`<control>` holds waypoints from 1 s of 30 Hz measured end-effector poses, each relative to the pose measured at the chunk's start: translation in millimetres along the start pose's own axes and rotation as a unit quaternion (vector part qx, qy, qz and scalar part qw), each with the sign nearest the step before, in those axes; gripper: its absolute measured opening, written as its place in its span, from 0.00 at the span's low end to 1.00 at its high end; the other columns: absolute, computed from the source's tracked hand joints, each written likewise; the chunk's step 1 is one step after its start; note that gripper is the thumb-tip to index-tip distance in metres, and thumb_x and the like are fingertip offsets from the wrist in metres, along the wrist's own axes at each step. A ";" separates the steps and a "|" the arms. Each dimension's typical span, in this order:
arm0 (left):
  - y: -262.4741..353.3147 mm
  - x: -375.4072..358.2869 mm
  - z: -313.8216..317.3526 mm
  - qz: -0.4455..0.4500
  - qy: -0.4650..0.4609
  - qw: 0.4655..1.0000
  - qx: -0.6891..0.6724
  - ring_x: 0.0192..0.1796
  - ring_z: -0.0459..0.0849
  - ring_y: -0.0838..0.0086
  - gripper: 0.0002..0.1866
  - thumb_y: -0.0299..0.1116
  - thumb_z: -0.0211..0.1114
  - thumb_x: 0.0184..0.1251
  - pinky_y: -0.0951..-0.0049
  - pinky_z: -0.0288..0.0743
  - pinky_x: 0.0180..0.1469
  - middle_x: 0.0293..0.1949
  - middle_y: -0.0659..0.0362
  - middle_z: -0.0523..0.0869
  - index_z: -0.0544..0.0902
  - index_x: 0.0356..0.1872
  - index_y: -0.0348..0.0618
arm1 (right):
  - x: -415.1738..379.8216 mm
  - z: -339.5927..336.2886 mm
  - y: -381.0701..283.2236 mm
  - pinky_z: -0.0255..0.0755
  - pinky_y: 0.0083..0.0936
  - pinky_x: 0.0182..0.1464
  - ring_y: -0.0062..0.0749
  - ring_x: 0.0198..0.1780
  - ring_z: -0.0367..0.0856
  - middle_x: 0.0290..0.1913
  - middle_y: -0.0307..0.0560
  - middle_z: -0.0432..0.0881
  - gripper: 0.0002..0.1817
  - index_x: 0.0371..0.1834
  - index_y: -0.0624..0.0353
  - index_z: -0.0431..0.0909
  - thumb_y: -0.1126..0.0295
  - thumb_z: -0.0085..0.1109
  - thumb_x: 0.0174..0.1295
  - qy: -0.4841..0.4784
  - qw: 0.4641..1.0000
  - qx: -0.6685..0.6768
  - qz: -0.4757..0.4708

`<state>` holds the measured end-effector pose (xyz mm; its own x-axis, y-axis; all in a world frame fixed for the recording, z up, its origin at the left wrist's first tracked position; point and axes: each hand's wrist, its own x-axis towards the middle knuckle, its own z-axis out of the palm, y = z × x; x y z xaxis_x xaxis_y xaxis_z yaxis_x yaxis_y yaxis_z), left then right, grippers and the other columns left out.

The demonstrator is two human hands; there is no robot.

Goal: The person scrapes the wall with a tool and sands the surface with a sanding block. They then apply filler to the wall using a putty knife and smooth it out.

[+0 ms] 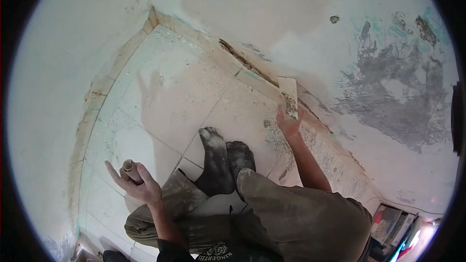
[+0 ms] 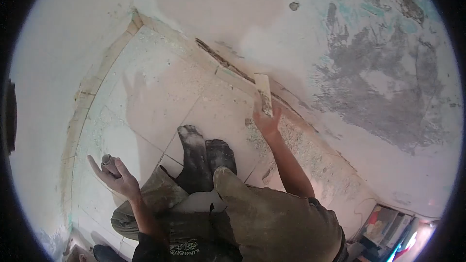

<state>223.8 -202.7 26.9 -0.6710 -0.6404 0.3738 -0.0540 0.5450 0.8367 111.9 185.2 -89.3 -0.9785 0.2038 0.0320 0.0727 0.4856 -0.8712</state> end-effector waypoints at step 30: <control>4.3 36.4 -63.2 0.143 0.252 0.957 0.011 0.28 0.74 0.77 0.44 0.27 0.58 0.64 0.80 0.68 0.26 0.34 0.52 0.80 0.35 0.70 0.27 | -4.6 8.6 -4.6 0.69 0.27 0.47 0.35 0.40 0.81 0.41 0.50 0.83 0.13 0.48 0.64 0.79 0.72 0.59 0.60 0.128 0.961 -0.195 -0.146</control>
<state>245.9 -257.9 69.5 -0.2184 -0.6404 0.7364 0.0597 0.7444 0.6650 114.4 174.8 -89.6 -0.8924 0.1886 0.4100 -0.0824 0.8251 -0.5589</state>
